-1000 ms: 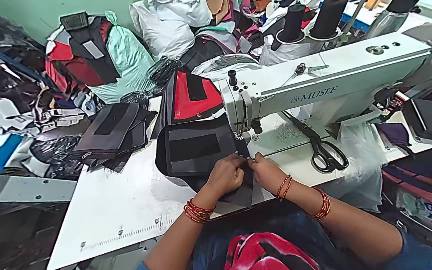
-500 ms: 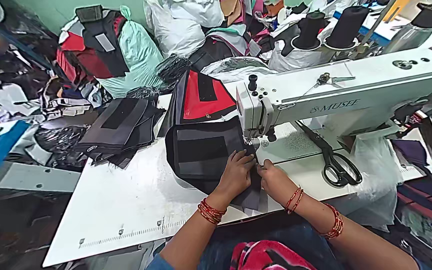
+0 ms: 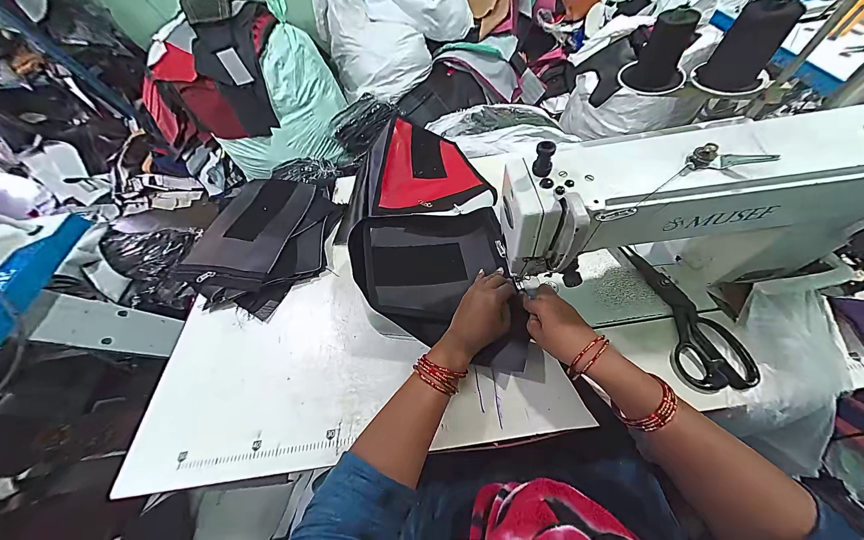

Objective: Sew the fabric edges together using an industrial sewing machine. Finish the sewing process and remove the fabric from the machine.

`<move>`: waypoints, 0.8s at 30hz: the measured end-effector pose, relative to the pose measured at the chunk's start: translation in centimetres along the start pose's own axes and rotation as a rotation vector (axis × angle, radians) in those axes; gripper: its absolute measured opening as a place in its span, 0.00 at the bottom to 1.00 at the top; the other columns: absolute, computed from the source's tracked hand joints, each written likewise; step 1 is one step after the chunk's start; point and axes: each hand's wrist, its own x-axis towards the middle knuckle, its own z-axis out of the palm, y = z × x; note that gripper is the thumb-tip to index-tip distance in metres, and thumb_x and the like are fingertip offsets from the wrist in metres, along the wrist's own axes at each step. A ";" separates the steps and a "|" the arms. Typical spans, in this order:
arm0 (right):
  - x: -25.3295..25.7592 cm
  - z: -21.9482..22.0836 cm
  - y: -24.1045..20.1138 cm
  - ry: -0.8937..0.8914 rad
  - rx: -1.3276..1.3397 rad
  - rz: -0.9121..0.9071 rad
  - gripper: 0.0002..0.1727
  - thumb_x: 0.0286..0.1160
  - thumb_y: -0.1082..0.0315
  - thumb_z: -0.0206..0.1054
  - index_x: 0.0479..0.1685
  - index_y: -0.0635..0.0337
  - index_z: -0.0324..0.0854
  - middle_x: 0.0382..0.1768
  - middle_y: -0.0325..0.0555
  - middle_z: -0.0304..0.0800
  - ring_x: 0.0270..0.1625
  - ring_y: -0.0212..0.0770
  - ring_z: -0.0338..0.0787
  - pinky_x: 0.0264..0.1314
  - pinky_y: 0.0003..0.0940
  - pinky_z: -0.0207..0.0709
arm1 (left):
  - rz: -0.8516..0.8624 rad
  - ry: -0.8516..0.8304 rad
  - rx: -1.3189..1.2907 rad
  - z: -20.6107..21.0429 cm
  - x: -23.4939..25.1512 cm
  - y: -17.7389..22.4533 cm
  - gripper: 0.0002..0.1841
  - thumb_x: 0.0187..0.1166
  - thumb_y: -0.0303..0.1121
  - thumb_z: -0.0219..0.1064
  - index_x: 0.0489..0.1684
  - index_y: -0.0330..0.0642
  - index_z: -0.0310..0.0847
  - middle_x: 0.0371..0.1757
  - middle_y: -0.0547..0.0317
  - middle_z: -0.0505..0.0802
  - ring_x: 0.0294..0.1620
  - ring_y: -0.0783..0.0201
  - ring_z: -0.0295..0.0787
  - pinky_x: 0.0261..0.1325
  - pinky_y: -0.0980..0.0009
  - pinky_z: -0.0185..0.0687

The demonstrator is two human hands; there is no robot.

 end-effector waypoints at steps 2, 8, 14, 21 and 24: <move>0.1 -0.1 -0.2 -0.003 -0.004 0.027 0.25 0.85 0.77 0.52 0.80 0.71 0.73 0.73 0.69 0.74 0.75 0.60 0.78 0.78 0.47 0.71 | -0.024 -0.020 -0.020 -0.2 0.3 0.1 0.12 0.68 0.16 0.62 0.40 0.29 0.92 0.55 0.39 0.95 0.70 0.40 0.88 0.80 0.38 0.71; -0.2 0.1 0.2 0.065 0.059 0.008 0.22 0.81 0.77 0.57 0.72 0.73 0.78 0.73 0.73 0.75 0.72 0.64 0.81 0.75 0.52 0.73 | -0.342 -0.220 -0.028 -5.7 3.6 1.4 0.09 0.78 0.22 0.62 0.41 0.29 0.91 0.47 0.40 0.94 0.55 0.44 0.92 0.62 0.46 0.85; 0.1 1.3 1.6 0.168 0.114 -0.059 0.30 0.75 0.78 0.61 0.82 0.65 0.74 0.70 0.70 0.77 0.65 0.59 0.84 0.71 0.48 0.76 | -0.656 0.111 0.322 -15.4 9.3 -7.9 0.22 0.76 0.23 0.61 0.70 0.40 0.85 0.79 0.28 0.77 0.86 0.30 0.63 0.83 0.36 0.60; 0.1 1.2 1.2 0.120 0.102 -0.031 0.30 0.77 0.77 0.60 0.83 0.63 0.72 0.74 0.69 0.75 0.69 0.61 0.84 0.71 0.52 0.77 | -0.953 -0.097 0.190 -17.0 10.8 -15.1 0.14 0.84 0.32 0.64 0.59 0.36 0.90 0.65 0.33 0.90 0.73 0.35 0.82 0.77 0.36 0.70; 0.2 1.2 1.2 0.116 0.097 -0.036 0.30 0.77 0.77 0.60 0.84 0.62 0.72 0.74 0.67 0.76 0.69 0.60 0.84 0.71 0.51 0.77 | -0.873 0.120 0.139 -18.3 13.0 -13.3 0.14 0.84 0.30 0.62 0.60 0.39 0.91 0.65 0.36 0.91 0.72 0.38 0.83 0.77 0.37 0.70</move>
